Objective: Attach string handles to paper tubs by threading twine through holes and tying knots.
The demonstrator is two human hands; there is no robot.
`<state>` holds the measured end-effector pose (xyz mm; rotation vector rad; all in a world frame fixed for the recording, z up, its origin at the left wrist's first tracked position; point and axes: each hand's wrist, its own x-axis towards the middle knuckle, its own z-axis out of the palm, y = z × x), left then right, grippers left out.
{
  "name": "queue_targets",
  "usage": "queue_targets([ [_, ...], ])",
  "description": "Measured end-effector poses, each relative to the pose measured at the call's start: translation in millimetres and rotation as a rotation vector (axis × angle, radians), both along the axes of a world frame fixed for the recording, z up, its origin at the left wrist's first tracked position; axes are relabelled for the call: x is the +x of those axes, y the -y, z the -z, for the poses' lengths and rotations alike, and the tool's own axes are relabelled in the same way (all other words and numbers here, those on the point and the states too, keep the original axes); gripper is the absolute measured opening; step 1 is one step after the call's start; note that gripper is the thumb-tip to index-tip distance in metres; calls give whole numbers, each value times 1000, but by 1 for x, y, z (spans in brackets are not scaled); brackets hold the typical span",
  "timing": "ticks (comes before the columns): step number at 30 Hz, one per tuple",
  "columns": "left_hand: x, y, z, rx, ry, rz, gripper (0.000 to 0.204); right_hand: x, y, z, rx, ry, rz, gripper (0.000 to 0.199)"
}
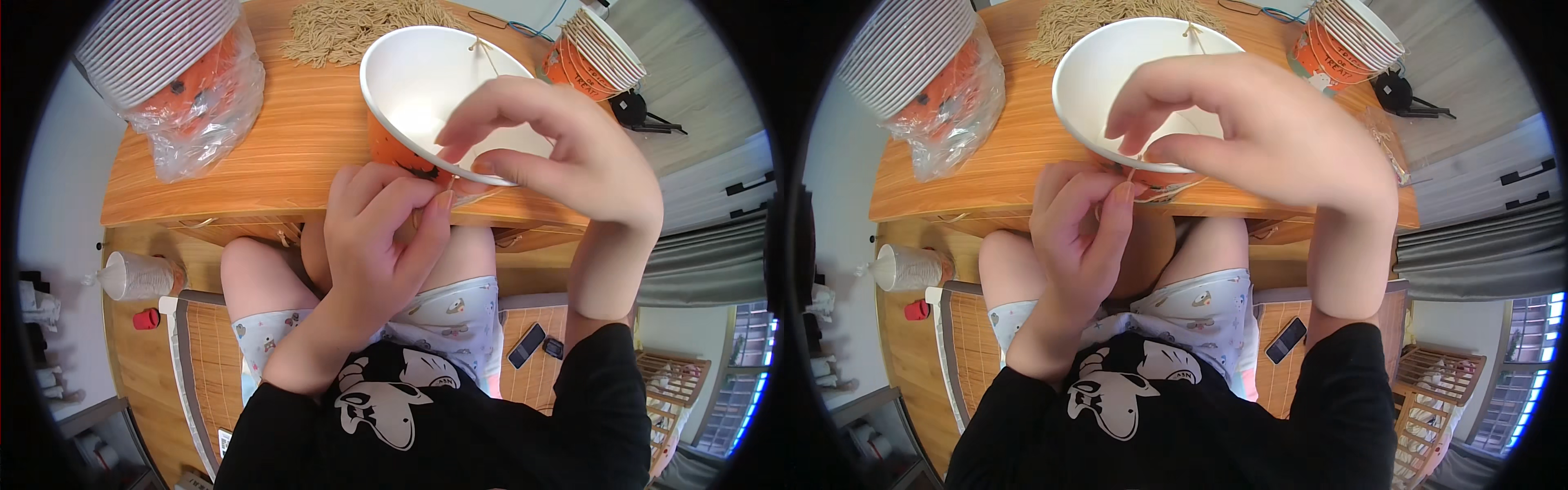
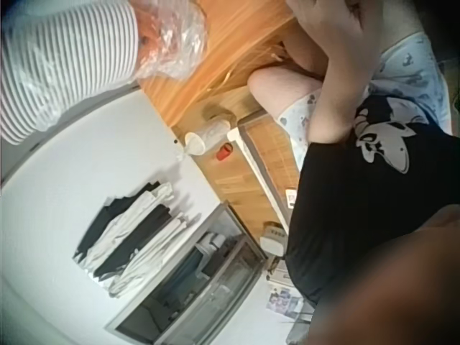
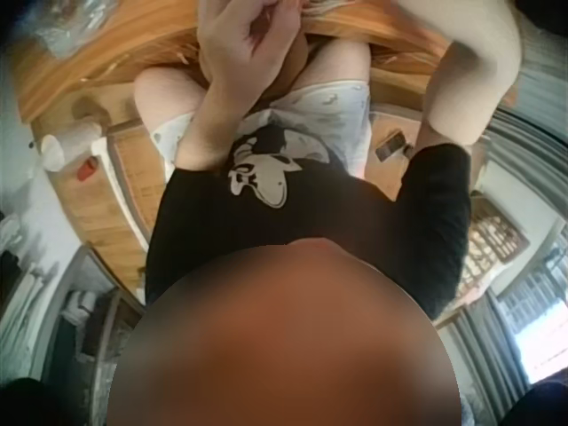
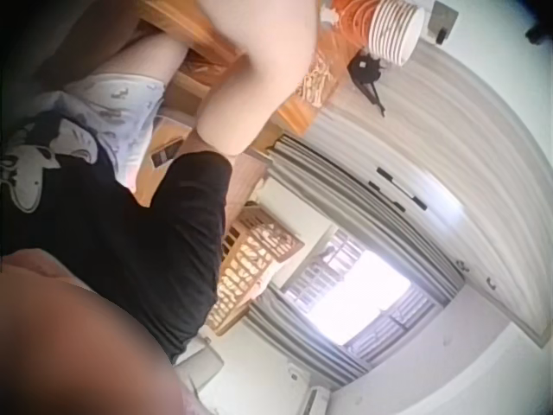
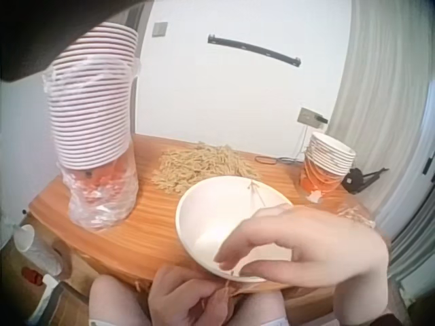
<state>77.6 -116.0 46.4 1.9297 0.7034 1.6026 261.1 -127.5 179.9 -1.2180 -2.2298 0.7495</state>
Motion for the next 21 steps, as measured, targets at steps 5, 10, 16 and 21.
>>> queue_targets([
  [5,3,-1,-1,-24,17,7,4,6,-21,-7,-108,99,-125,28],
  [10,4,-1,0,4,44,17,5,6,-20,-4,-101,151,-139,27],
  [16,-7,10,7,-298,125,317,10,-6,3,5,188,-48,74,27],
  [21,-22,12,21,-728,260,850,19,-18,24,19,445,-9,201,28],
])
